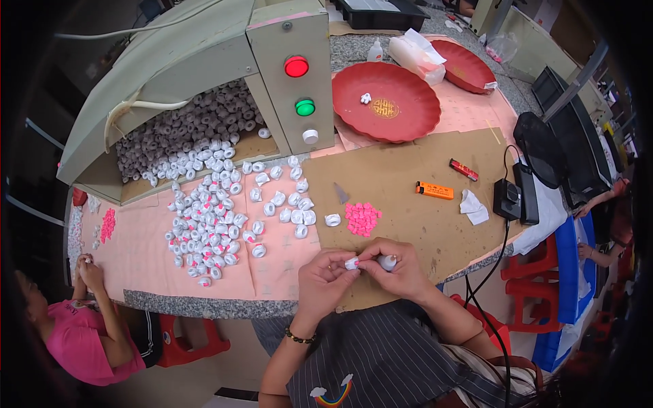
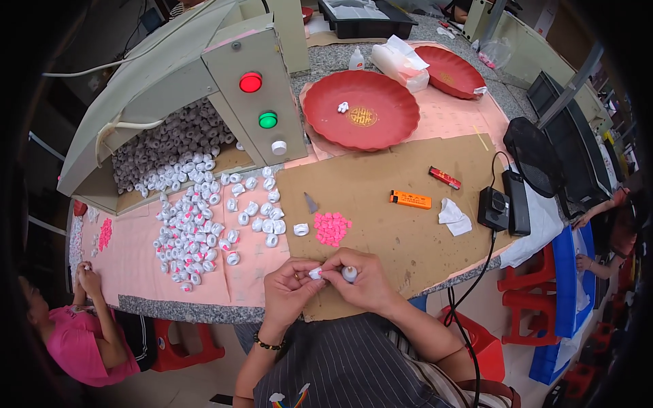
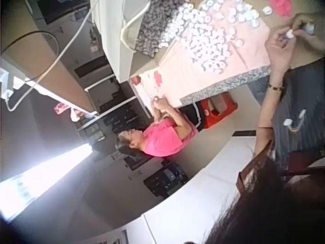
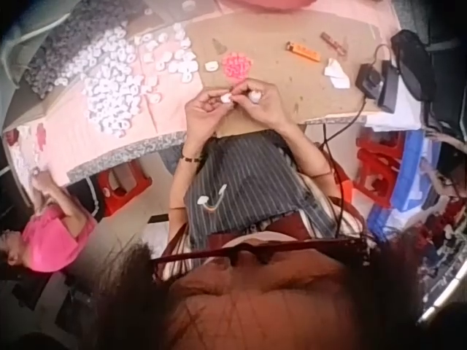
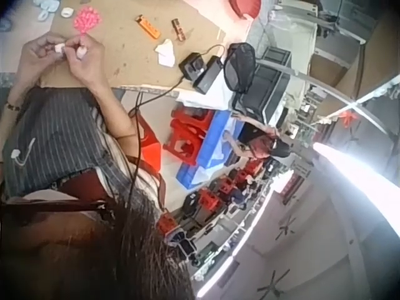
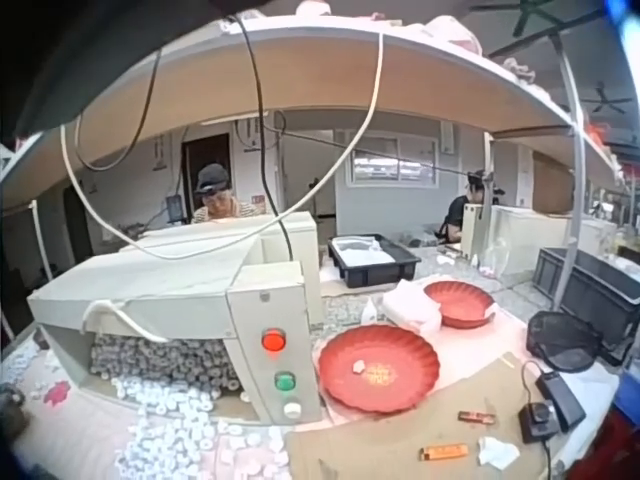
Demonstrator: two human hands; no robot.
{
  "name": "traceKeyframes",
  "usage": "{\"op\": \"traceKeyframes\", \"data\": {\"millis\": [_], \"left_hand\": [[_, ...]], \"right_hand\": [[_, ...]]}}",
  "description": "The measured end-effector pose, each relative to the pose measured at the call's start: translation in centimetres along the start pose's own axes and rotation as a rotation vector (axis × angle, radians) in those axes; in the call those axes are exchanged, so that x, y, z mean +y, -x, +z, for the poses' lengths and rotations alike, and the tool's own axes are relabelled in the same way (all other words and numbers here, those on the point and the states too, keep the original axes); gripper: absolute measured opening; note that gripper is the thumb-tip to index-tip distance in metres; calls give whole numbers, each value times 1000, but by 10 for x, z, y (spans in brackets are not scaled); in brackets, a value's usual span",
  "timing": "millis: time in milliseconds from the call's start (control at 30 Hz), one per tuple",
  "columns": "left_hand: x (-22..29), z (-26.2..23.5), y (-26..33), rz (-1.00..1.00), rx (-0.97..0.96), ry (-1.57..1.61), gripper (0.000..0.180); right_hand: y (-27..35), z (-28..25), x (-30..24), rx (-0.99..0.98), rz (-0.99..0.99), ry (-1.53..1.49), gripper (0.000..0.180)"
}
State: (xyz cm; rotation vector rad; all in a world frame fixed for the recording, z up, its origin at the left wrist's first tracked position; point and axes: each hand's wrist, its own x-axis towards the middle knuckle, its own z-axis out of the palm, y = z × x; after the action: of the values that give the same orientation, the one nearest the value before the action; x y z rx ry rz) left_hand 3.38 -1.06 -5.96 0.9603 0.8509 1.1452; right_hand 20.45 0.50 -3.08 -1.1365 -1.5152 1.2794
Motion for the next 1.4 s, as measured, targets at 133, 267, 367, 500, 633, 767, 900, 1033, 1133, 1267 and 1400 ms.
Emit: {"op": "traceKeyframes", "data": {"millis": [133,267,367,500,633,767,900,1033,1133,1267,1400], "left_hand": [[-1,2,1,23,21,54,27],[2,2,2,48,7,48,25],[4,3,2,75,-8,52,24],[4,2,2,67,-25,-3,23],[5,0,1,45,-31,-35,22],[8,-1,2,-32,-15,80,19],[6,-2,4,19,-31,33,22],[7,0,3,33,-40,16,25],[6,2,4,30,-30,4,24],[5,1,4,45,-42,-27,25],[5,0,3,47,-65,-25,26]], "right_hand": [[4,6,2,75,-134,56,7],[8,7,5,72,-10,-20,8],[3,-1,-1,32,94,-108,10],[-4,-8,-13,-87,133,27,12],[-1,-5,-15,-58,49,144,9],[1,0,2,-24,-167,-18,9],[3,1,8,-11,-296,16,11],[3,-1,15,-20,-333,30,12],[2,-2,18,-21,-386,55,12],[2,-3,17,-29,-374,63,12],[2,-2,17,-33,-395,50,12]]}}
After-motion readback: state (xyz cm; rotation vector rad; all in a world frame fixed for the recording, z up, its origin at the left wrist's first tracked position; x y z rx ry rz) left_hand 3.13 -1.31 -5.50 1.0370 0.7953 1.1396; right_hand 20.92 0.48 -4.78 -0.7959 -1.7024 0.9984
